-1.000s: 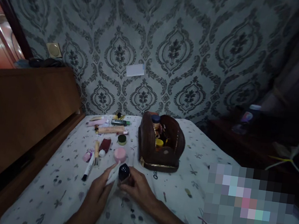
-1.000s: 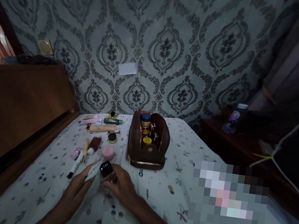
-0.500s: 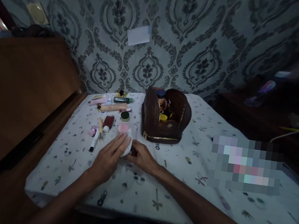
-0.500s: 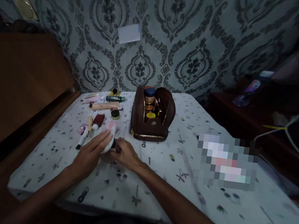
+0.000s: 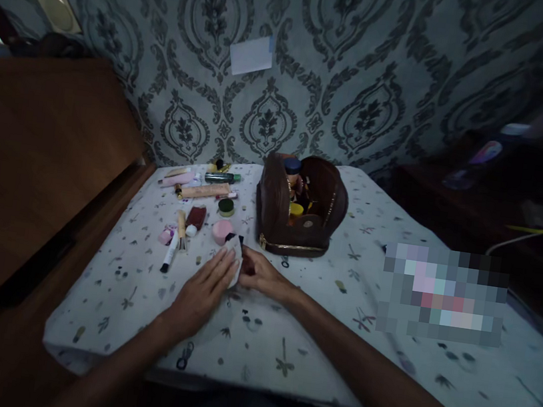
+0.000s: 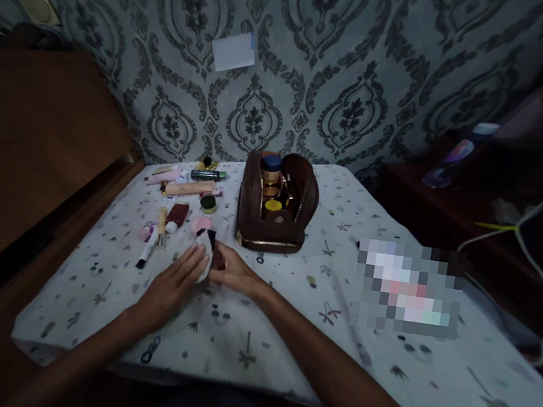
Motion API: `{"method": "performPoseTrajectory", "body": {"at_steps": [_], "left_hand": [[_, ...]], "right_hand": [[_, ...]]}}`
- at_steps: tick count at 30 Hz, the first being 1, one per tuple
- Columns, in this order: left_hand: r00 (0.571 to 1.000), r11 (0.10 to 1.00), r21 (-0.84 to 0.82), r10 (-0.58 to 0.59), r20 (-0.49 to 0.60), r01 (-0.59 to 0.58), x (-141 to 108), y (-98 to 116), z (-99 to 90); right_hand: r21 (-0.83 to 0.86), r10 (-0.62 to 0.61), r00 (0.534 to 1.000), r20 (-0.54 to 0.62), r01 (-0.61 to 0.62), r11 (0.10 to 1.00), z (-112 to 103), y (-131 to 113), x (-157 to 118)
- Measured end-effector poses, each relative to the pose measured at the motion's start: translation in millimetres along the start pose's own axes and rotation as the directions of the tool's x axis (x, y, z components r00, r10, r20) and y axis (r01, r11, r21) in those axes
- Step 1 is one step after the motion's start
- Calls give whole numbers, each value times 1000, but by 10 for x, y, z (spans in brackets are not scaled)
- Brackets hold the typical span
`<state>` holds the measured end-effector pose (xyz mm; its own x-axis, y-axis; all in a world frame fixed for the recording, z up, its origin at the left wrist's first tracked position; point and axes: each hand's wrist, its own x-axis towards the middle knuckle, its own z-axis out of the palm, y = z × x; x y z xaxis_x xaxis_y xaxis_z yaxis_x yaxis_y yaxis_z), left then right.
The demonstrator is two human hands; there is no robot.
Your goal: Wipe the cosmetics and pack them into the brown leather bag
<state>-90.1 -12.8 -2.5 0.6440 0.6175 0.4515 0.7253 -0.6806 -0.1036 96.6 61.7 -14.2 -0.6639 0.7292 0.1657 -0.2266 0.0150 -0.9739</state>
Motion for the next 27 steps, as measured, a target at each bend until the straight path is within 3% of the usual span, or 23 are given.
{"method": "performPoseTrajectory", "body": {"at_steps": [7, 13, 17, 20, 24, 25, 27], "left_hand": [[989, 984, -178, 8, 147, 18, -290, 50, 58], [994, 954, -282, -80, 76, 99, -364, 38, 161], [985, 846, -506, -164, 51, 167, -306, 14, 101], [929, 692, -650, -364, 62, 315, -201, -80, -32], [784, 531, -726, -620, 19, 438, -12, -191, -234], [764, 519, -734, -645, -1, 438, 35, -191, -271], [779, 550, -740, -624, -58, 386, 113, -154, -305]], "right_hand": [[69, 70, 995, -72, -65, 996, -115, 20, 14], [-148, 35, 996, -80, -47, 988, 8, 17, 20], [-181, 23, 990, -137, -48, 982, 48, 46, 29], [-209, 5, 985, -173, -42, 977, 51, 52, 31], [-247, -50, 977, -205, -2, 969, 53, 34, 28], [-251, -56, 977, -206, 2, 968, 54, 30, 26], [-268, -68, 977, -203, 11, 963, 53, 24, 21]]}}
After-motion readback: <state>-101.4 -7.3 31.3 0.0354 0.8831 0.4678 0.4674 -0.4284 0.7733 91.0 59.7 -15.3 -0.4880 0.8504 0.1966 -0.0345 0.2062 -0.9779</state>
